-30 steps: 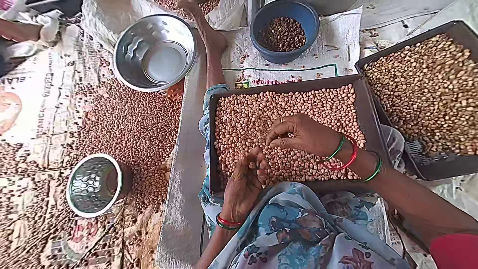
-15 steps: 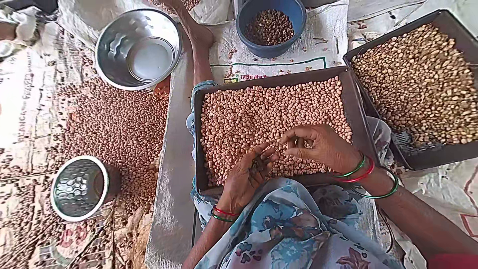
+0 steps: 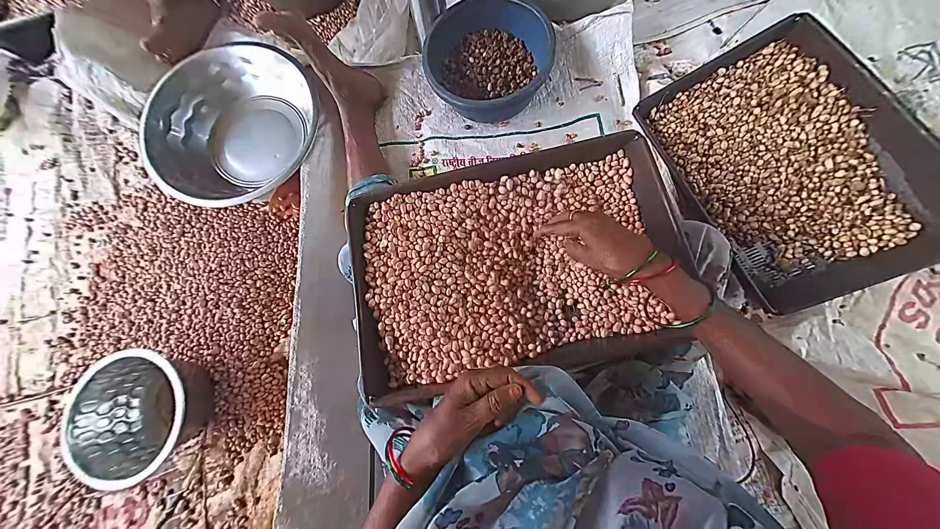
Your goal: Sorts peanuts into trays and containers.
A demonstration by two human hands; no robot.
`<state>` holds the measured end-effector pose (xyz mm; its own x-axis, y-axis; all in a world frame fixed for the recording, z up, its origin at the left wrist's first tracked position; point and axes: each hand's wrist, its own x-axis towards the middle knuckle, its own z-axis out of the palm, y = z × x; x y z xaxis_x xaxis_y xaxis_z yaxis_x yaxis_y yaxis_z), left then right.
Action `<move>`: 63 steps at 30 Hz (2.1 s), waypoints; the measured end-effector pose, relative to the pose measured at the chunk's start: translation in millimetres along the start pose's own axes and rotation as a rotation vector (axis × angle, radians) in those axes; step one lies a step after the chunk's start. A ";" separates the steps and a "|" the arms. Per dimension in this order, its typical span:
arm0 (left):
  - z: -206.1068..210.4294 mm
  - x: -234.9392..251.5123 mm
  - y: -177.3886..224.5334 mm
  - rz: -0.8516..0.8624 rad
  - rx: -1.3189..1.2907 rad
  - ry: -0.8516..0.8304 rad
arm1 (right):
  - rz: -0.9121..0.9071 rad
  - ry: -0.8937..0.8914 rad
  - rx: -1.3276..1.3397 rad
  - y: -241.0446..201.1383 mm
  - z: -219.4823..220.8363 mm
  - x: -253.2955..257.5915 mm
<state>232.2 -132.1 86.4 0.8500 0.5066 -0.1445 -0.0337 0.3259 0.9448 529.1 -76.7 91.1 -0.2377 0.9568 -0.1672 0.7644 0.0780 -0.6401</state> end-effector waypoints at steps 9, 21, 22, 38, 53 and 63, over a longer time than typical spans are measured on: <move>-20.4 -45.3 -32.4 -0.097 0.076 0.074 | -0.013 -0.027 -0.341 37.8 0.9 -105.9; -23.0 -48.9 -34.0 -0.108 0.058 0.098 | 0.055 -0.373 0.046 -54.2 57.4 -0.7; -23.1 -50.0 -32.8 -0.109 0.053 0.104 | 0.094 -0.251 0.043 -46.2 50.1 7.7; -33.7 -54.9 -38.6 0.041 -0.747 -0.057 | -0.469 -0.206 0.133 -79.6 97.9 -10.2; -77.7 -68.0 -5.5 0.579 -1.332 0.407 | 0.032 0.181 -0.260 10.8 5.0 -94.1; -74.0 -72.4 3.2 0.605 -1.240 0.471 | -0.240 0.007 -0.287 -15.3 75.3 -51.2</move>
<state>131.6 -108.7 78.2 0.3026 0.9434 -0.1360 -0.9463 0.3144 0.0754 484.5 -147.9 52.9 -0.4268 0.9038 -0.0323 0.8248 0.3744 -0.4237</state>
